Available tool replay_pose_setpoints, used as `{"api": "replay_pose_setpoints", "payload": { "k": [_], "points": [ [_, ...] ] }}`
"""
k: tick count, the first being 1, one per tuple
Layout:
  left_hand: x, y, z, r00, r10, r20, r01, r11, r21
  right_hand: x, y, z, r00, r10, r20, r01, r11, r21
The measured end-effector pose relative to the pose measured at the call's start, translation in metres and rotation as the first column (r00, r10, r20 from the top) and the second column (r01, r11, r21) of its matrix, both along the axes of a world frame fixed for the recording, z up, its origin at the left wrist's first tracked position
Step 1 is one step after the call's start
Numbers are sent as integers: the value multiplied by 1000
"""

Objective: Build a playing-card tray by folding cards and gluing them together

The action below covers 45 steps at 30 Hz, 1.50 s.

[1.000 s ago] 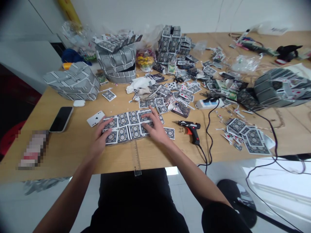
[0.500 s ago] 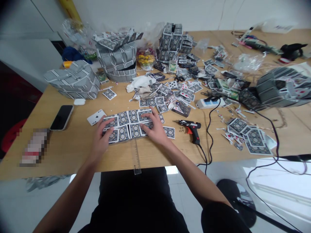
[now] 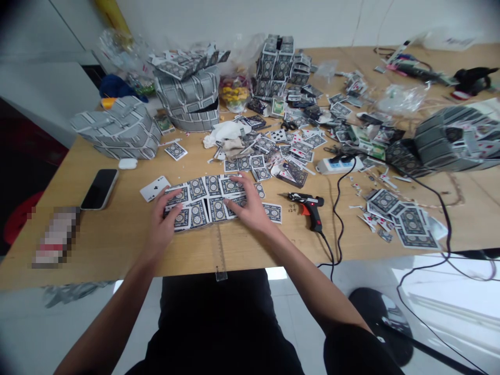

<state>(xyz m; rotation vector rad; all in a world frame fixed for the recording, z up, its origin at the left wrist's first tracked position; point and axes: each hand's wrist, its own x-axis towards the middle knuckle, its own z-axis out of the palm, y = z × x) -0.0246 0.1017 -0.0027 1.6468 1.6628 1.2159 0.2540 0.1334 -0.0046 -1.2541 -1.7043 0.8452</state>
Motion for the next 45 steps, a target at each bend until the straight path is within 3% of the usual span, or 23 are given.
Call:
{"api": "replay_pose_setpoints", "payload": {
  "k": [16, 22, 24, 27, 30, 37, 45],
  "points": [
    [0, 1, 3, 999, -22, -49, 23, 999, 27, 2, 2, 1, 999, 5, 46, -6, 1000, 21],
    [-6, -3, 12, 984, -34, -174, 48, 996, 74, 14, 4, 15, 987, 48, 151, -56, 997, 46],
    [-13, -3, 19, 950, -147, -275, 177, 980, 87, 19, 6, 23, 969, 119, 216, -138, 988, 75],
    [-22, 4, 30, 819, -342, -460, 400, 916, 32, 23, 13, 35, 908, 258, 329, -307, 946, 107],
    [-23, 15, 34, 713, -455, -533, 498, 864, -73, 18, 22, 41, 844, 348, 409, -419, 903, 96],
    [-11, 28, 27, 641, -460, -614, 486, 863, -140, 4, 38, 36, 793, 382, 475, -486, 866, 115],
    [0, 31, 39, 555, -455, -696, 504, 850, -153, 0, 39, 38, 710, 335, 619, -529, 835, 155]
  ]
}}
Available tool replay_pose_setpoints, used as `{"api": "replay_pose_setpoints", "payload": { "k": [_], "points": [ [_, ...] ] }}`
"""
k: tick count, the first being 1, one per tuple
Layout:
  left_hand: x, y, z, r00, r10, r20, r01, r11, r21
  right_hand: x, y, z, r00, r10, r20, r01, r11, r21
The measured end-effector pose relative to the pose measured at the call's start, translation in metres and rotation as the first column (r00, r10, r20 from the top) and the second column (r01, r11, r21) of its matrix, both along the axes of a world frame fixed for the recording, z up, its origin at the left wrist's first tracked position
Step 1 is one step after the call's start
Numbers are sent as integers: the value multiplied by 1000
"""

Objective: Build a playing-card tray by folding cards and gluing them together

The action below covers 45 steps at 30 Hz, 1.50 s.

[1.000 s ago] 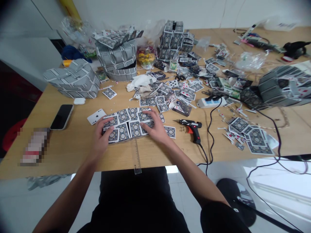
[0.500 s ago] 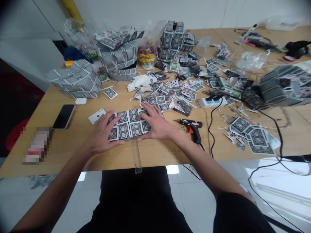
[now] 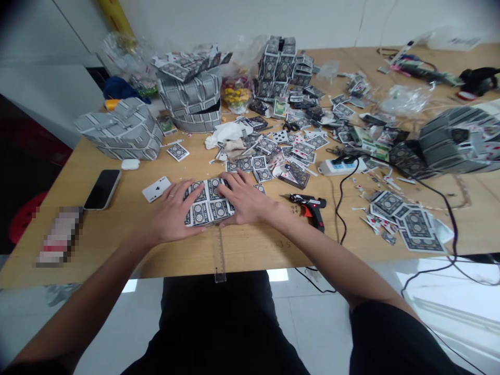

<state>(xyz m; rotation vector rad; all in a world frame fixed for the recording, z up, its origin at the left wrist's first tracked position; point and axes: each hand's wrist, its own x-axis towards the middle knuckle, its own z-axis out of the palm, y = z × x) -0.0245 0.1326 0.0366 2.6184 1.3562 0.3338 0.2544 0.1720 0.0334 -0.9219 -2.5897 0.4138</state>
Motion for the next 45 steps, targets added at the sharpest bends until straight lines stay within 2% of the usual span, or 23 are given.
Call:
{"api": "replay_pose_setpoints", "payload": {
  "k": [5, 16, 25, 45],
  "points": [
    [1, -1, 3, 998, -17, -63, 18, 1000, 24, 1, 0, -2, 997, 9, 80, -15, 997, 77],
    [0, -1, 0, 996, -15, -93, 19, 999, 49, -1, 0, -9, 994, 3, 113, -17, 992, 128],
    [0, -1, -1, 987, -37, -155, 44, 998, 42, -1, -1, -11, 993, -2, 121, -13, 992, 129],
    [2, -1, 3, 990, -26, -138, 34, 998, 56, -4, -3, -7, 988, -14, 154, -8, 990, 139]
  ]
}}
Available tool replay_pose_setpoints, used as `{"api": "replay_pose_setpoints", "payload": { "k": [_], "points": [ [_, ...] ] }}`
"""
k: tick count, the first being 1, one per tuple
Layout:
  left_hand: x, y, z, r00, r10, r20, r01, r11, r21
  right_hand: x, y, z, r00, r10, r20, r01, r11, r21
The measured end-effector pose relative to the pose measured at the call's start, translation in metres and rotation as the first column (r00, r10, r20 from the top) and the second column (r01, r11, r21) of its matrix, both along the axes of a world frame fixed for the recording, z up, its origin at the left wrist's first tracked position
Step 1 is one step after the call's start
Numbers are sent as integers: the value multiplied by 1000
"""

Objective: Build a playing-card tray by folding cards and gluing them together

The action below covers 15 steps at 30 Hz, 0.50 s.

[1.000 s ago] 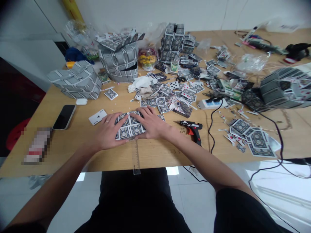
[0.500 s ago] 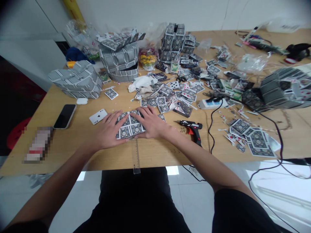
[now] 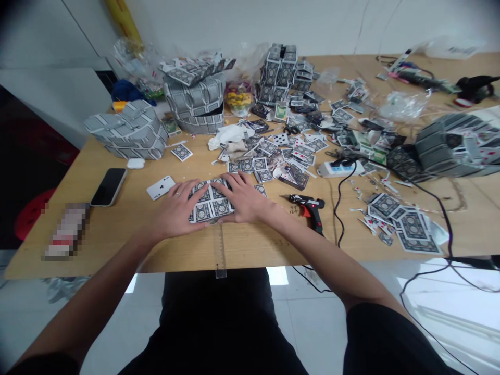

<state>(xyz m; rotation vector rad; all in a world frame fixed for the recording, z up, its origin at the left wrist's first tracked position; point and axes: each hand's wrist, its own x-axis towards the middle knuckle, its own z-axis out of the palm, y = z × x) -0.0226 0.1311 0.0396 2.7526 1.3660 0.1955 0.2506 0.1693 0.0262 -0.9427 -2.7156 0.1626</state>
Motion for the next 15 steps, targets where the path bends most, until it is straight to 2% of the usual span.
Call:
{"api": "replay_pose_setpoints", "payload": {
  "k": [15],
  "points": [
    [3, 0, 0, 999, 12, 34, -12, 1000, -15, -2, -1, 0, 999, 9, -48, -11, 999, -39]
  ]
}}
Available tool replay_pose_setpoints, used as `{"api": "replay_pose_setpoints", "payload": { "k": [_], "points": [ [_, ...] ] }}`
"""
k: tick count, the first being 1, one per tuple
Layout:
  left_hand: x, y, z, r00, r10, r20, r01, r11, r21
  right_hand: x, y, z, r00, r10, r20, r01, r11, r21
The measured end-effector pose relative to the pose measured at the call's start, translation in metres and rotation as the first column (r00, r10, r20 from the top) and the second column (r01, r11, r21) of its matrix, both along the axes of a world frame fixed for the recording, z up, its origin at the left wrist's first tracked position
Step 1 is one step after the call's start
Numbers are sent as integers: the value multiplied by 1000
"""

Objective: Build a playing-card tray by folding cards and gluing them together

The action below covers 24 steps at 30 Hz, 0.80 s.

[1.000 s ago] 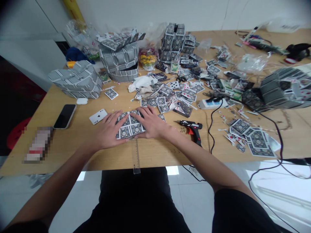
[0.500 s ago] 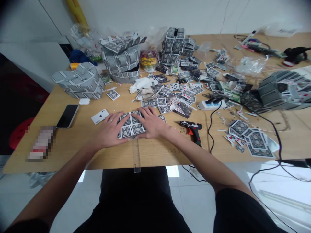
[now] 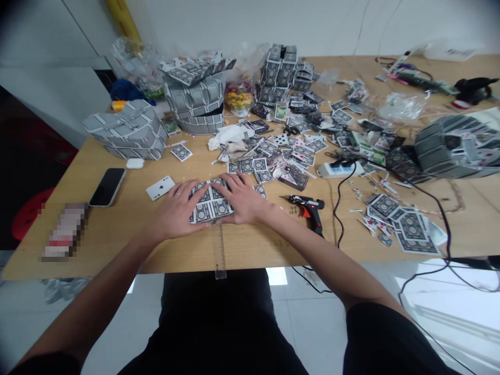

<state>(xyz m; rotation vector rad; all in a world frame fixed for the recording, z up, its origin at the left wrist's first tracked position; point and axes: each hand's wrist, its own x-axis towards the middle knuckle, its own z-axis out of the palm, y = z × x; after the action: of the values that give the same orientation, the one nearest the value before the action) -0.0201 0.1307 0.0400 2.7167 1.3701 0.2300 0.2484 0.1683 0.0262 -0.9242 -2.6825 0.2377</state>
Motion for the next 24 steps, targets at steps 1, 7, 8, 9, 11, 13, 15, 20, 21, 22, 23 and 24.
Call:
{"api": "replay_pose_setpoints", "payload": {
  "k": [1, 7, 8, 9, 11, 13, 15, 20, 21, 22, 23, 24],
  "points": [
    [0, 0, -1, 1000, 2, 2, -2, 1000, 0, 0, 0, 0, 1000, 3, -6, -3, 1000, -3],
    [-1, -3, 2, 1000, 14, 13, -13, 1000, -26, 5, -4, 10, 999, -1, -41, 0, 1000, -26],
    [-2, -5, 6, 1000, 13, 22, -13, 999, -30, 7, -5, 14, 999, -4, -52, 3, 1000, -30],
    [-4, -6, 10, 999, 10, 36, -9, 999, -34, 10, -6, 19, 998, -9, -66, 7, 999, -32],
    [-11, -11, 20, 997, 4, 82, -1, 999, -43, 20, -9, 29, 993, -31, -114, 27, 999, -39],
    [-24, -17, 26, 989, 13, 149, -4, 998, -59, 33, -13, 36, 978, -83, -192, 74, 996, -56],
    [-41, -24, 25, 971, 54, 234, -36, 996, -84, 46, -18, 38, 945, -162, -285, 140, 985, -96],
    [-73, -48, -6, 806, 332, 491, -245, 941, -234, 64, -33, 18, 749, -510, -424, 359, 849, -387],
    [-74, -52, -13, 720, 428, 547, -310, 903, -299, 64, -35, 11, 699, -578, -420, 383, 799, -463],
    [-73, -56, -19, 636, 512, 577, -360, 859, -364, 64, -36, 5, 660, -630, -409, 385, 752, -535],
    [-71, -59, -23, 564, 576, 592, -397, 817, -418, 63, -37, -1, 635, -664, -394, 369, 709, -600],
    [-67, -60, -25, 508, 619, 599, -420, 785, -454, 61, -37, -6, 623, -686, -376, 343, 671, -657]
  ]
}}
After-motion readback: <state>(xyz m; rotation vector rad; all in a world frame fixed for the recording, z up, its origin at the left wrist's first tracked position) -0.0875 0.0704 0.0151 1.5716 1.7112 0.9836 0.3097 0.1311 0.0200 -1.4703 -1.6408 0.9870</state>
